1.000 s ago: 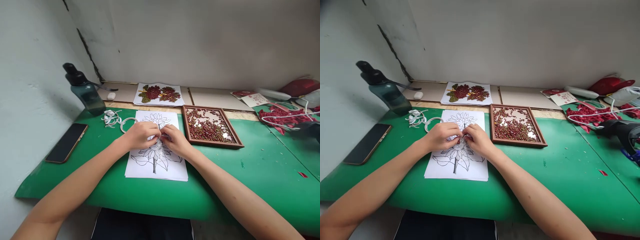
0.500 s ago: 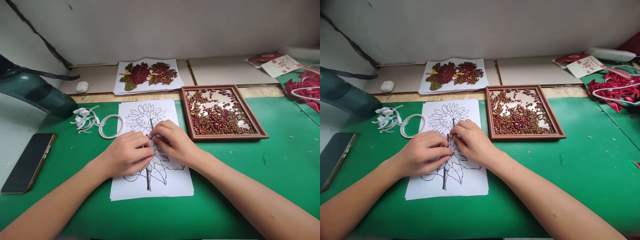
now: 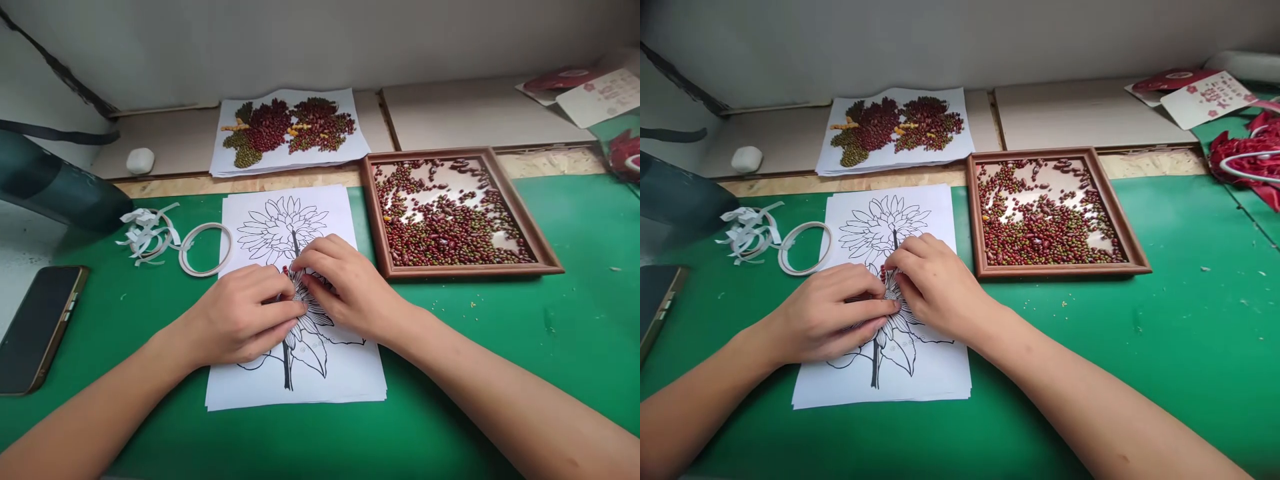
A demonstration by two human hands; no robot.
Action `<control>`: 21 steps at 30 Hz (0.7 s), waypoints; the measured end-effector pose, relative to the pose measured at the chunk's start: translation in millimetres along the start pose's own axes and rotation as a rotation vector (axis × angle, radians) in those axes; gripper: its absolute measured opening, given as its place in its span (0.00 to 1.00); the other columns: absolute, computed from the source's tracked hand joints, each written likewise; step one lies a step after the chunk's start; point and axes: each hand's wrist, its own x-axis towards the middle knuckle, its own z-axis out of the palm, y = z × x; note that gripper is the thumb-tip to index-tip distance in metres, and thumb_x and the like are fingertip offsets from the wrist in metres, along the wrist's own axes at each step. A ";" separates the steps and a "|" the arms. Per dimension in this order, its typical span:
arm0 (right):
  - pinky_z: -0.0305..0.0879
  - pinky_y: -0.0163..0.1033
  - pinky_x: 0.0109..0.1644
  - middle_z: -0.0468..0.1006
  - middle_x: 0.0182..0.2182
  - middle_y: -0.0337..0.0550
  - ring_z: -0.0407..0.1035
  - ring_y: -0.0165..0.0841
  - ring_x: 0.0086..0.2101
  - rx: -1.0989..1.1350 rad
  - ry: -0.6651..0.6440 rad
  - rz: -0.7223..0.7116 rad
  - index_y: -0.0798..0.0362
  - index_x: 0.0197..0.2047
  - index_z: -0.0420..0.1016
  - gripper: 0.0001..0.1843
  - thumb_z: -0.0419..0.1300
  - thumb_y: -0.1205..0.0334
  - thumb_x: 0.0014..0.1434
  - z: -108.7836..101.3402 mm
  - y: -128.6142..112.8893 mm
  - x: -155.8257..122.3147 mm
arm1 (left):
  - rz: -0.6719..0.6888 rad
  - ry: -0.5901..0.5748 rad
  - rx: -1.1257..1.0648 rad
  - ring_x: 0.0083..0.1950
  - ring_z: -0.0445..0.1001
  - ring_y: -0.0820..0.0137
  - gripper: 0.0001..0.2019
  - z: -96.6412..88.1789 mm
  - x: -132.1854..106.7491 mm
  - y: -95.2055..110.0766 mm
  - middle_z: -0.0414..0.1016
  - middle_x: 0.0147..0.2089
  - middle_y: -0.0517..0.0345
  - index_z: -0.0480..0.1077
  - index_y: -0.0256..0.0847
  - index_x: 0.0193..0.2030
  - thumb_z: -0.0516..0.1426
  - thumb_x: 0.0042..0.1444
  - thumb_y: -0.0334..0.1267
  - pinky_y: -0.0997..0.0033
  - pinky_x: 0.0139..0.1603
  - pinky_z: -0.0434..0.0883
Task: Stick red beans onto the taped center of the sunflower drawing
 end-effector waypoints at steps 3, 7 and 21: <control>0.66 0.48 0.50 0.77 0.44 0.50 0.67 0.41 0.44 -0.003 0.004 -0.003 0.54 0.47 0.75 0.12 0.53 0.73 0.68 0.0 -0.1 0.2 | -0.009 -0.003 0.001 0.41 0.70 0.66 0.12 -0.5 -0.2 -0.8 0.76 0.43 0.52 0.75 0.42 0.54 0.59 0.66 0.30 0.62 0.40 0.69; 0.66 0.48 0.50 0.77 0.44 0.50 0.68 0.41 0.44 -0.001 0.008 -0.007 0.53 0.47 0.76 0.12 0.52 0.73 0.69 -0.3 -0.3 0.7 | 0.000 0.003 -0.033 0.39 0.69 0.67 0.07 -1.7 0.5 -0.5 0.75 0.42 0.52 0.76 0.41 0.47 0.60 0.64 0.29 0.62 0.38 0.68; 0.66 0.49 0.50 0.78 0.44 0.50 0.68 0.42 0.44 0.002 0.004 -0.013 0.53 0.47 0.75 0.12 0.53 0.74 0.68 -0.5 0.7 1.1 | -0.004 -0.035 -0.058 0.39 0.70 0.66 0.05 -0.6 2.2 2.2 0.76 0.41 0.52 0.74 0.42 0.44 0.56 0.67 0.34 0.61 0.39 0.68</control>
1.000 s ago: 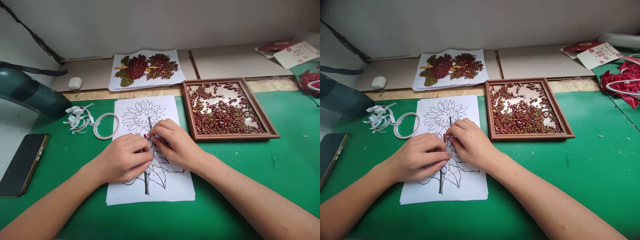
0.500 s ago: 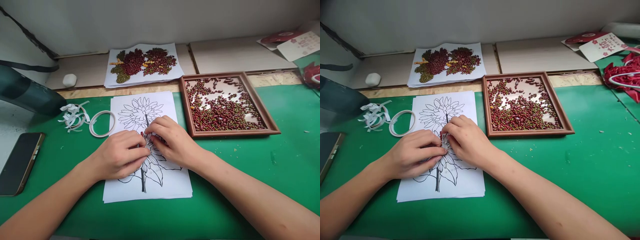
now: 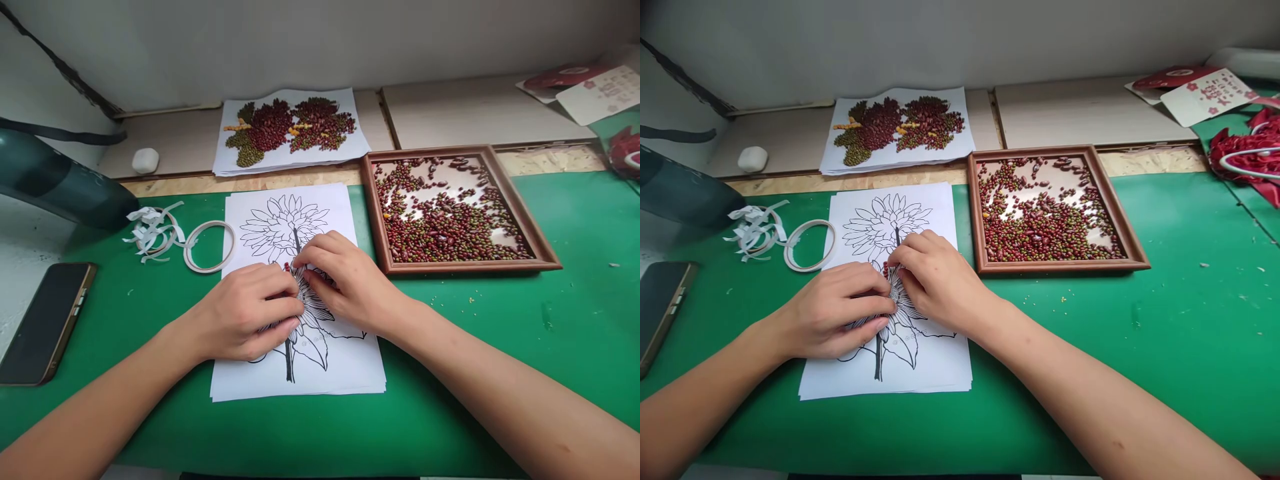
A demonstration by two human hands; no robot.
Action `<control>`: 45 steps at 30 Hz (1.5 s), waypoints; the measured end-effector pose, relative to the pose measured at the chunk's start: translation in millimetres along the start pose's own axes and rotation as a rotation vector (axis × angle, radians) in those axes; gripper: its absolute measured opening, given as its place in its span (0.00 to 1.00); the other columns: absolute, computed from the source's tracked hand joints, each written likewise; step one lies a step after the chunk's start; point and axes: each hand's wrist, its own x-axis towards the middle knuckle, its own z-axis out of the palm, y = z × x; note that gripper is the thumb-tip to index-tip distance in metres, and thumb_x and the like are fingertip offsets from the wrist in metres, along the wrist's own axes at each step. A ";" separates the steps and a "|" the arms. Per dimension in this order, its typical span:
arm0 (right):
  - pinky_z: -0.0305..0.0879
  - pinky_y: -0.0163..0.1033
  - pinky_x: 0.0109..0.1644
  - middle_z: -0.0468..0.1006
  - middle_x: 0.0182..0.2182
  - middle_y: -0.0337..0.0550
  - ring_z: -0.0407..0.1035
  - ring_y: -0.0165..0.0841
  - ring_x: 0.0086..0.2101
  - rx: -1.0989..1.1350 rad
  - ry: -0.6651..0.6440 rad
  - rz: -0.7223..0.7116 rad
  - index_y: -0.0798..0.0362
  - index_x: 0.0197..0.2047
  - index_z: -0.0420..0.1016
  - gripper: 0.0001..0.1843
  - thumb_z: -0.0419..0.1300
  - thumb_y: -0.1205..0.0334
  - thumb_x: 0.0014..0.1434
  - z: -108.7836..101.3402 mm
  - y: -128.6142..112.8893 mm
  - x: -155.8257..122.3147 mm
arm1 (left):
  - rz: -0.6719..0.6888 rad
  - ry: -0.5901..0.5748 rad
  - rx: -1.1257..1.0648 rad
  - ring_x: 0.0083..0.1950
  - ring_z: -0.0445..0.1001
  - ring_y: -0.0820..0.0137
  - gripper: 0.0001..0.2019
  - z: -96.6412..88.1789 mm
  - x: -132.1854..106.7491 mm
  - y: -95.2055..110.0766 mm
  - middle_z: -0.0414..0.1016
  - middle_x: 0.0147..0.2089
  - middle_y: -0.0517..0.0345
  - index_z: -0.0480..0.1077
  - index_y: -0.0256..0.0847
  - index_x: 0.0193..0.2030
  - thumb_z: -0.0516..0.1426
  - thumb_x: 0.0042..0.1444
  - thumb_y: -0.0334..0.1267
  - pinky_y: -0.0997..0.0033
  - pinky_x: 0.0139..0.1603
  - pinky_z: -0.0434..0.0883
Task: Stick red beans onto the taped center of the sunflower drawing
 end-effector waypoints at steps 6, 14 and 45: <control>0.66 0.49 0.50 0.78 0.44 0.51 0.68 0.41 0.44 -0.001 -0.005 -0.001 0.54 0.48 0.76 0.13 0.52 0.74 0.68 0.2 -0.2 0.0 | -0.018 -0.002 -0.011 0.40 0.71 0.65 0.04 0.2 -0.8 0.0 0.76 0.43 0.52 0.72 0.41 0.46 0.57 0.67 0.33 0.61 0.41 0.70; 0.66 0.48 0.50 0.78 0.44 0.50 0.68 0.41 0.44 -0.009 -0.010 0.000 0.53 0.47 0.76 0.13 0.53 0.73 0.68 0.4 0.8 -0.1 | -0.015 0.001 0.035 0.40 0.73 0.65 0.09 2.4 -2.1 -2.3 0.77 0.44 0.52 0.76 0.43 0.50 0.57 0.67 0.33 0.62 0.40 0.71; 0.65 0.47 0.50 0.78 0.44 0.51 0.67 0.41 0.44 -0.019 -0.025 0.002 0.57 0.47 0.78 0.12 0.54 0.73 0.68 -0.5 0.2 0.0 | -0.035 -0.009 0.032 0.44 0.72 0.65 0.11 3.8 -1.5 -2.1 0.76 0.47 0.52 0.73 0.41 0.56 0.57 0.69 0.32 0.62 0.45 0.71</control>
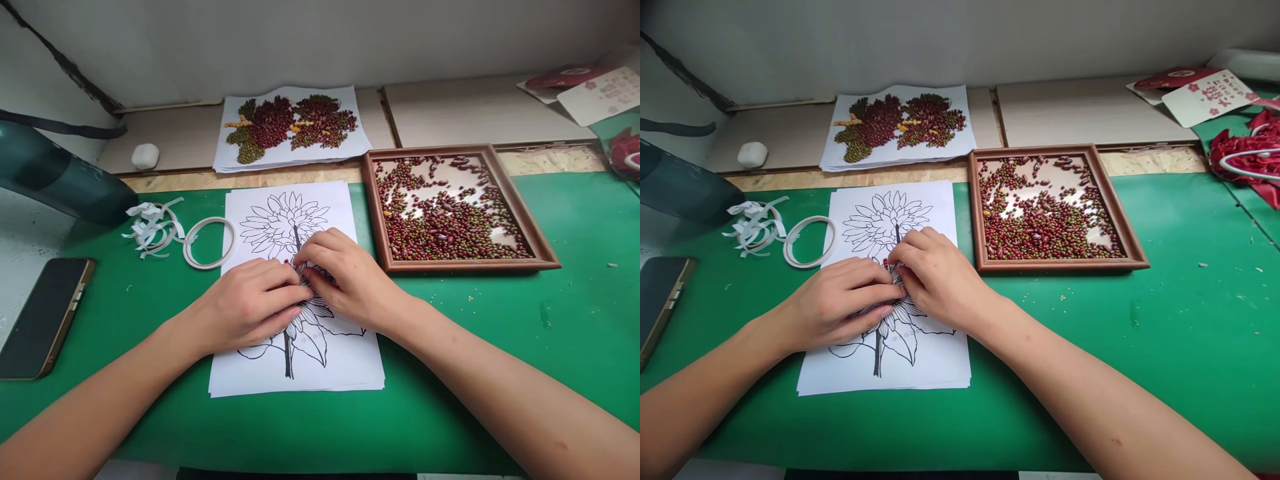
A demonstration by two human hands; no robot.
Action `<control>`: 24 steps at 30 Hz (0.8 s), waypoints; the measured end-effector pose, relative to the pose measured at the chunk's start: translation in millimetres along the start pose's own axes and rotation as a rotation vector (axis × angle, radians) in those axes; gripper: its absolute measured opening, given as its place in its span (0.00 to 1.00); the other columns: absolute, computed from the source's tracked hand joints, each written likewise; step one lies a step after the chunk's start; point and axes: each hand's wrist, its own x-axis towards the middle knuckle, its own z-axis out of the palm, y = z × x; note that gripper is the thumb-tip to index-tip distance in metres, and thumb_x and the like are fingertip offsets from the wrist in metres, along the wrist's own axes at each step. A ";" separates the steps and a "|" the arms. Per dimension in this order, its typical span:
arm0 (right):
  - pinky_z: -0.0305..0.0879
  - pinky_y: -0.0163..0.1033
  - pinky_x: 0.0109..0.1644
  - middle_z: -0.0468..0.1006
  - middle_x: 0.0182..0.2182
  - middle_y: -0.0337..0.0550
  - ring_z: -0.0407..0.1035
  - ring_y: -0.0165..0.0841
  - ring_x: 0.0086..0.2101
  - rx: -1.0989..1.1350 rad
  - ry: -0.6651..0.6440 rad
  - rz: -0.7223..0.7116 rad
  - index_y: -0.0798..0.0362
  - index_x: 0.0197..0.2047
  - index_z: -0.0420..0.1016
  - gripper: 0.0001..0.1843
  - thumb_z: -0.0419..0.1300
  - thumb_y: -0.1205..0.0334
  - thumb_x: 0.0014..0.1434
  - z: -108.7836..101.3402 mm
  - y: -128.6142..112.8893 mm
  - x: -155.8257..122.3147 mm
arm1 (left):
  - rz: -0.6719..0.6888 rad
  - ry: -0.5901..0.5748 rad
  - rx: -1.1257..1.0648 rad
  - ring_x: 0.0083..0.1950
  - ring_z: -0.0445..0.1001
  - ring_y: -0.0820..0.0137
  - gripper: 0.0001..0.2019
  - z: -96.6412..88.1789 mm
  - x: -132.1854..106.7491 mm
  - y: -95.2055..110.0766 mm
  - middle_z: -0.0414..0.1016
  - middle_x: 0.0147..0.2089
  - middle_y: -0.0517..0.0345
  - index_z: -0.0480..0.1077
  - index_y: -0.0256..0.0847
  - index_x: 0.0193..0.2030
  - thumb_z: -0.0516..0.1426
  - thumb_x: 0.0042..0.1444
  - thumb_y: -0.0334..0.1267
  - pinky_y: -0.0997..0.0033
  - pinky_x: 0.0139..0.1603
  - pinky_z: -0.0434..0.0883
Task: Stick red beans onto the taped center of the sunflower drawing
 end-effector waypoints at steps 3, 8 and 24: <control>0.65 0.47 0.50 0.78 0.44 0.51 0.67 0.41 0.44 0.002 0.002 -0.002 0.57 0.47 0.78 0.12 0.54 0.74 0.68 -0.2 -0.2 0.3 | -0.007 0.016 -0.006 0.44 0.73 0.66 0.11 0.7 -0.5 -0.3 0.76 0.48 0.52 0.72 0.40 0.56 0.57 0.69 0.31 0.62 0.45 0.72; 0.64 0.47 0.50 0.77 0.44 0.51 0.66 0.40 0.43 -0.006 -0.007 -0.002 0.57 0.46 0.77 0.12 0.54 0.74 0.68 -0.5 -0.6 0.6 | -0.030 0.048 0.012 0.45 0.75 0.65 0.10 1.2 -1.7 -0.7 0.74 0.48 0.51 0.72 0.41 0.55 0.58 0.68 0.31 0.63 0.45 0.73; 0.64 0.47 0.50 0.77 0.43 0.51 0.67 0.41 0.44 0.001 -0.006 0.006 0.57 0.48 0.78 0.11 0.54 0.72 0.69 -0.6 -0.5 -0.2 | -0.071 0.116 0.096 0.41 0.74 0.68 0.08 1.1 -0.6 0.9 0.75 0.46 0.54 0.74 0.41 0.51 0.58 0.68 0.31 0.66 0.42 0.71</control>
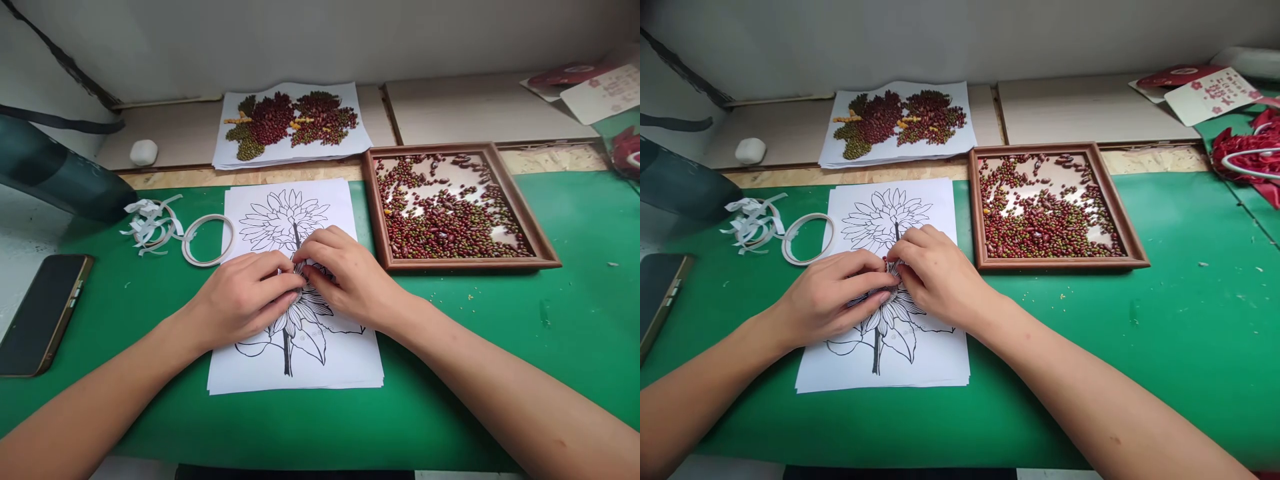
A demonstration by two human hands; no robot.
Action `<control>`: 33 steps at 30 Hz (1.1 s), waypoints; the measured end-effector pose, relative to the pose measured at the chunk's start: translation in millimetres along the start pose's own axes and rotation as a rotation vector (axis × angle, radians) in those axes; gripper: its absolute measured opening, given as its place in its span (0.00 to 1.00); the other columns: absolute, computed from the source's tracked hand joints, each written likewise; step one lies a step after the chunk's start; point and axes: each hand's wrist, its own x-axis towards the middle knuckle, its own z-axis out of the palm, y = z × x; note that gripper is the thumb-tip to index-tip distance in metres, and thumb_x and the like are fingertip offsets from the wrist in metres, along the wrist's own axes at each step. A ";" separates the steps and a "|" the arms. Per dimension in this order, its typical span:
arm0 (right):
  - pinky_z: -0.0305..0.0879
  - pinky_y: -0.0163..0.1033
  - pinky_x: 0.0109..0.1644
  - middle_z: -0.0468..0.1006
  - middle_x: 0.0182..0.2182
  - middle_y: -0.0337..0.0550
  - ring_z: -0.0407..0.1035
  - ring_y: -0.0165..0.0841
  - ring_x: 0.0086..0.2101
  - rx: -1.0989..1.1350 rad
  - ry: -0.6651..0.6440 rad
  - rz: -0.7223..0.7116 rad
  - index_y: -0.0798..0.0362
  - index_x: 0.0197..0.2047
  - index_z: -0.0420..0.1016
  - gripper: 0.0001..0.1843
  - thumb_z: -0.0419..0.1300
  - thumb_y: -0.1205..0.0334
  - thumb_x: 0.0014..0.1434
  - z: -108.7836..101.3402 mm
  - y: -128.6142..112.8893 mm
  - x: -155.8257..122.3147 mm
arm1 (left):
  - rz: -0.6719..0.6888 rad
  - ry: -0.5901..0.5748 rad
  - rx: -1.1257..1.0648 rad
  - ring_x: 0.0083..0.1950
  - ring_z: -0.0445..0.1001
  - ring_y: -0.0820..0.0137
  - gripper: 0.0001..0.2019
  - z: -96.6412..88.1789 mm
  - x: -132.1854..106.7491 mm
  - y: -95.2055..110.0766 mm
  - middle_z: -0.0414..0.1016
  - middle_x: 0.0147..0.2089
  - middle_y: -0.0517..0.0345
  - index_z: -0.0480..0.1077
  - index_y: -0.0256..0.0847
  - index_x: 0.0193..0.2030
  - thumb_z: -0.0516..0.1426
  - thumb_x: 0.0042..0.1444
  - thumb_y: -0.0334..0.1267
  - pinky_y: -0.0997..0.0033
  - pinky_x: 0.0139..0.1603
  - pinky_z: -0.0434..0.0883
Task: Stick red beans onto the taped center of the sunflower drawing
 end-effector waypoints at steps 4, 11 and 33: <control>0.64 0.46 0.50 0.77 0.44 0.51 0.67 0.41 0.44 -0.005 -0.002 -0.004 0.57 0.47 0.78 0.11 0.55 0.73 0.68 -0.1 -0.4 0.1 | 0.010 -0.002 0.006 0.42 0.75 0.67 0.08 1.6 0.2 1.1 0.76 0.46 0.54 0.74 0.42 0.51 0.59 0.68 0.32 0.65 0.43 0.72; 0.63 0.46 0.50 0.77 0.43 0.51 0.67 0.41 0.43 -0.003 0.019 -0.002 0.56 0.46 0.78 0.11 0.53 0.72 0.69 2.5 0.2 2.1 | -0.100 0.039 -0.050 0.40 0.73 0.69 0.03 6.3 2.9 7.9 0.75 0.43 0.56 0.74 0.41 0.46 0.60 0.67 0.33 0.66 0.42 0.71; 0.61 0.45 0.48 0.77 0.41 0.48 0.66 0.40 0.42 -0.004 0.011 0.025 0.54 0.43 0.76 0.10 0.55 0.74 0.65 4.2 1.0 4.4 | -0.032 -0.043 -0.015 0.37 0.69 0.70 0.05 10.0 6.8 7.2 0.75 0.42 0.56 0.72 0.39 0.44 0.55 0.71 0.31 0.65 0.39 0.67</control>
